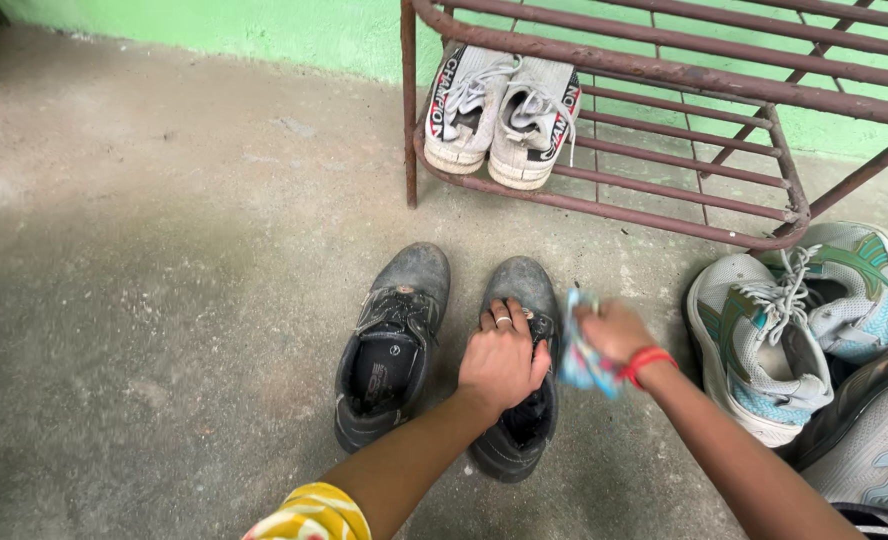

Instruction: The person wipes the exterior of several pairs of shoes with a cloth. They clean a pair of black shoes and place them on a metal shoe rack, then proceed to wipe a pair of white sneakers with green and blue accents.

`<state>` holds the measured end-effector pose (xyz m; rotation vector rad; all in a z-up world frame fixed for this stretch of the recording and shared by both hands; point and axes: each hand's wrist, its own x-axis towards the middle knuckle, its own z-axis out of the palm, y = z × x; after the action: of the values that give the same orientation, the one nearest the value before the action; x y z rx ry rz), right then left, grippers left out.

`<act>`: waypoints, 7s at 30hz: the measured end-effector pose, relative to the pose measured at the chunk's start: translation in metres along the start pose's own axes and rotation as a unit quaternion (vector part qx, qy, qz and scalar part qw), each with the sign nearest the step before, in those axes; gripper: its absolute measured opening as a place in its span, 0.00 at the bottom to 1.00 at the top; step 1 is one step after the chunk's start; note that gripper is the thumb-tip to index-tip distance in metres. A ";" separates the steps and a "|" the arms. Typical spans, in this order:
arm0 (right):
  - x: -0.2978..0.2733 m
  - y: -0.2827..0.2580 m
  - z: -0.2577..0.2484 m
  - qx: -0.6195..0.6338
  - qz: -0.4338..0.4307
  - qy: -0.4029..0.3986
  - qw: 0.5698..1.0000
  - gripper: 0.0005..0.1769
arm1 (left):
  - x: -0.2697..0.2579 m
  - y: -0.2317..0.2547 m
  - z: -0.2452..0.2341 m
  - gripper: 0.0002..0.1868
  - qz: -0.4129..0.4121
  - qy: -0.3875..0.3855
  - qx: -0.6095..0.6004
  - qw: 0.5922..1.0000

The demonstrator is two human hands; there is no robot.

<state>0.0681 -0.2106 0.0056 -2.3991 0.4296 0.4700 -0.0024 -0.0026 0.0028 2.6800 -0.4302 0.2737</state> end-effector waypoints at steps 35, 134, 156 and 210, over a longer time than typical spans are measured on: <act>-0.088 -0.042 0.025 -0.291 -0.100 -0.003 0.952 0.45 | 0.009 -0.001 -0.036 0.37 -0.085 -0.184 -0.014 0.979; -0.117 -0.160 -0.062 -0.061 -0.433 0.515 0.737 0.21 | 0.128 -0.059 -0.195 0.20 0.098 0.242 -0.047 0.964; -0.027 -0.233 -0.068 0.023 -0.394 0.555 0.732 0.21 | 0.197 -0.064 -0.185 0.17 0.121 0.380 -0.093 0.912; 0.073 -0.246 -0.054 0.183 -0.309 0.285 0.889 0.73 | 0.232 -0.118 -0.151 0.65 -0.127 0.305 -0.251 0.910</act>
<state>0.2466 -0.0784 0.1447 -2.1010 -0.0303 -0.5694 0.2353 0.1046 0.1534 1.9770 0.0490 0.7737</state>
